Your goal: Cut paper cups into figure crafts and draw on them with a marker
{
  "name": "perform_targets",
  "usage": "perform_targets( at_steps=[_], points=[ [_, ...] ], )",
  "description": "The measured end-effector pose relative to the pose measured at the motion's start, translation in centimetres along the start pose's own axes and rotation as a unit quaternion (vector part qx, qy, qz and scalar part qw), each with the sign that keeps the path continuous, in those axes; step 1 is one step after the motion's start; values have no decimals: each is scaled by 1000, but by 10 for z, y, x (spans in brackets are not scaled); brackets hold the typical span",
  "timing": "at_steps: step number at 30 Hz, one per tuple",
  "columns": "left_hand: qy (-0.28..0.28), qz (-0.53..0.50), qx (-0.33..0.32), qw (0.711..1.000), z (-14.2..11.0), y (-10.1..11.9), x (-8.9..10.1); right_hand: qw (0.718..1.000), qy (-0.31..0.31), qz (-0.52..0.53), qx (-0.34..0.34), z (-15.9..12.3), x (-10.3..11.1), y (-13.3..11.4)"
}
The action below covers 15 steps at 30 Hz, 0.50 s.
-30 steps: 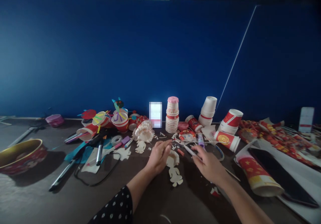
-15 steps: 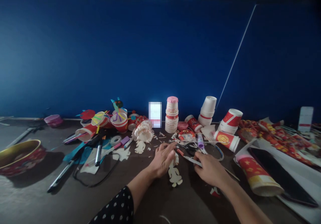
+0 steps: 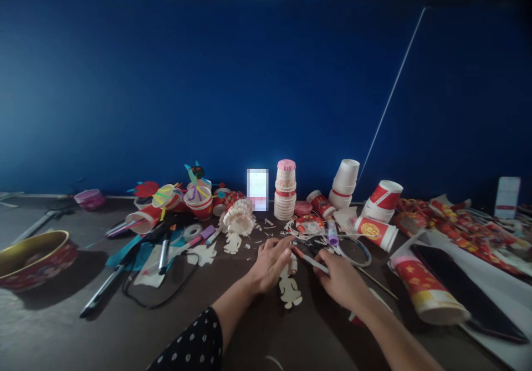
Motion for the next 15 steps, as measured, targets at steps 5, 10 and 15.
perform_targets(
  at_steps=[5, 10, 15],
  points=[
    [46, -85, 10, 995, 0, -5, 9, 999, 5, 35, 6, 1, -3, -4],
    [48, -226, 23, 973, 1, -9, 12, 998, 12, 42, 53, 1, -5, -10],
    [76, -340, 24, 937, 0, -7, 14, 994, 13, 85, 71, 2, -7, -16]
  ],
)
Point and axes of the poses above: each hand's wrist, its own z-axis towards the middle knuckle, its own x-axis out of the back of the hand, y = z × x, the point moved 9 cm from there along z, towards the middle knuckle, and after that the axes turned 4 degrees about -z, right-handed, at the moved point
